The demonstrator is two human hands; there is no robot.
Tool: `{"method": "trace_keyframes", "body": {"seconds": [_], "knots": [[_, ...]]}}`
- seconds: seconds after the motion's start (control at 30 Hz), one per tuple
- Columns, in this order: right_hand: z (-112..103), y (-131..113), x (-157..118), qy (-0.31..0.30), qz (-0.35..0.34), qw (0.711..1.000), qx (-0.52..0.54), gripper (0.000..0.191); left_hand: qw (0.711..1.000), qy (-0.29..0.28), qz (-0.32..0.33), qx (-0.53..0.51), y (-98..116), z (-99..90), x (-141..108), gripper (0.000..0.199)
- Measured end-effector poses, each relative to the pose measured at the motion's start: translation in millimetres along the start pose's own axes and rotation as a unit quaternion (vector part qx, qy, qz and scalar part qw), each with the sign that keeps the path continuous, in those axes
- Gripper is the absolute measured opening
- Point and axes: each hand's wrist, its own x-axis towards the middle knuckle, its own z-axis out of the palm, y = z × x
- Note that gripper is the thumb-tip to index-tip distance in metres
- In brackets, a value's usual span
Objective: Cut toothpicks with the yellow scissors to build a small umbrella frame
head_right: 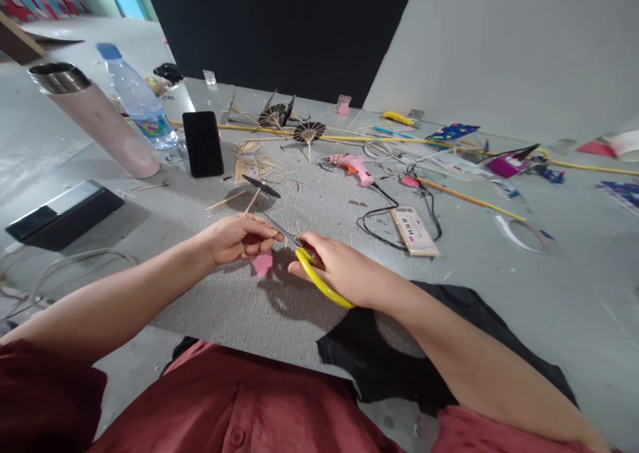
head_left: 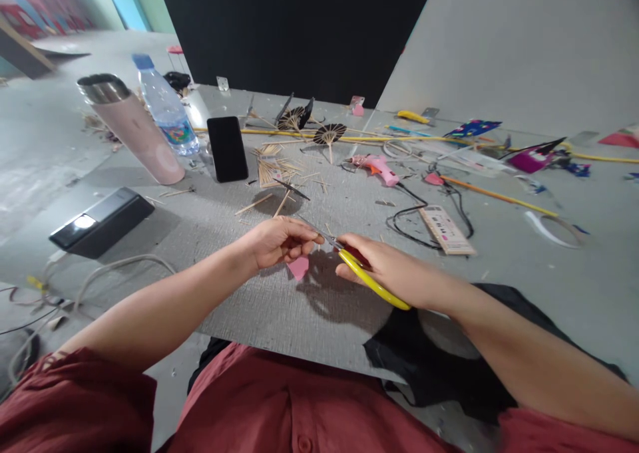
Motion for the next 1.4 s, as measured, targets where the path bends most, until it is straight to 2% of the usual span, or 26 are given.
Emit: {"method": "trace_keyframes", "body": {"seconds": [0.13,0.23,0.33,0.4,0.5,0.6,0.7,0.8,0.93,1.03,1.17,1.3,1.4], "knots": [[0,-1,1,0.012,0.019,1.000,-0.017,0.059,0.999,0.012,0.012,0.030,-1,1.1,1,0.018],[-6,-4,1,0.033,0.030,0.999,-0.022,0.056,0.995,0.042,0.041,0.076,-2,0.2,1,0.015],[-15,-2,1,0.095,0.052,0.993,-0.041,0.049,0.983,0.090,0.099,0.127,-2,-2.3,2,0.012],[-21,4,2,0.143,0.086,0.982,-0.092,0.048,0.967,0.131,0.141,0.168,-2,-4.7,3,0.013],[-26,20,5,0.165,0.144,0.954,-0.202,0.049,0.929,0.188,0.190,0.258,-1,-9.1,5,0.012],[-25,35,9,0.129,0.179,0.941,-0.258,0.047,0.858,0.215,0.259,0.387,-2,-14.1,6,0.007],[-22,44,12,0.097,0.177,0.941,-0.272,0.040,0.784,0.208,0.315,0.492,-3,-18.4,7,0.011],[-19,46,13,0.100,0.158,0.942,-0.279,0.040,0.756,0.190,0.315,0.542,-5,-20.7,9,0.018],[-17,41,11,0.090,0.146,0.938,-0.301,0.040,0.739,0.177,0.317,0.567,-8,-21.6,12,0.022],[-17,31,7,0.101,0.154,0.924,-0.334,0.043,0.740,0.184,0.324,0.559,-8,-21.2,13,0.024],[-18,21,5,0.165,0.162,0.901,-0.368,0.023,0.744,0.219,0.335,0.535,-6,-20.1,11,0.023],[-16,18,9,0.206,0.123,0.914,-0.328,0.022,0.746,0.257,0.343,0.510,-3,-18.6,8,0.019],[-8,20,13,0.221,0.070,0.928,-0.293,0.028,0.744,0.259,0.341,0.513,-4,-16.8,7,0.017]]}}
